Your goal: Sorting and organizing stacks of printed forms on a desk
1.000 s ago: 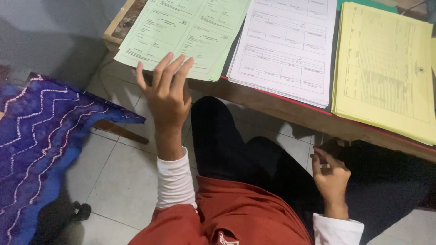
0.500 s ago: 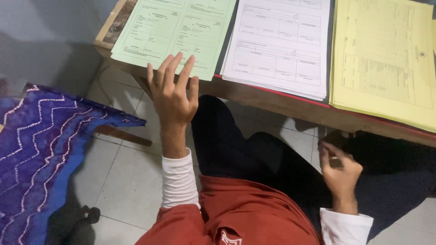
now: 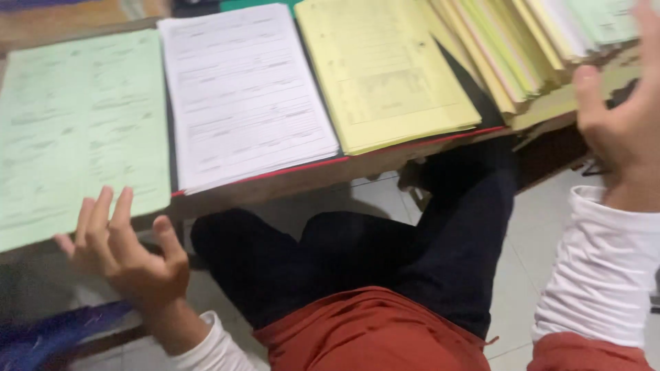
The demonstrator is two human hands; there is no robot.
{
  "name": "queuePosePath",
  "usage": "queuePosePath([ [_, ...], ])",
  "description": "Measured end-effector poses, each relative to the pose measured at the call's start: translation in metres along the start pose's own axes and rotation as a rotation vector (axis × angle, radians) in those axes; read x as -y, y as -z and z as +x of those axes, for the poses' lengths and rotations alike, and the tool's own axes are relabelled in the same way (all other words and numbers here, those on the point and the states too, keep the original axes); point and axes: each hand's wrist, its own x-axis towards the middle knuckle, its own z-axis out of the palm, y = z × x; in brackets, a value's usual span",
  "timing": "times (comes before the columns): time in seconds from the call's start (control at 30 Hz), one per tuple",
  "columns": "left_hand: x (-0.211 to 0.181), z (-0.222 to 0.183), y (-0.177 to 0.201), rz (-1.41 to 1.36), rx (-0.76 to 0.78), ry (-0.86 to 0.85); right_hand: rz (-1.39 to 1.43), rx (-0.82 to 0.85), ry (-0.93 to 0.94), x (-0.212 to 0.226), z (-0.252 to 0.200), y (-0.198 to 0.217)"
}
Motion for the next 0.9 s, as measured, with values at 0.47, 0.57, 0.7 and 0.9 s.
queuePosePath([
  [0.47,-0.031,-0.005,-0.014,-0.135,0.046,-0.034,0.504,-0.326,0.087,-0.012,0.040,0.024],
  [0.57,-0.037,-0.003,-0.013,-0.135,0.058,-0.042,0.655,-0.342,0.100,-0.010,0.044,0.025],
  [0.7,-0.042,-0.001,-0.014,-0.158,0.075,-0.038,0.588,-0.288,0.062,-0.009,0.045,0.024],
  [0.9,-0.053,0.004,-0.012,-0.156,0.109,-0.042,0.665,-0.438,0.015,0.017,0.050,0.044],
])
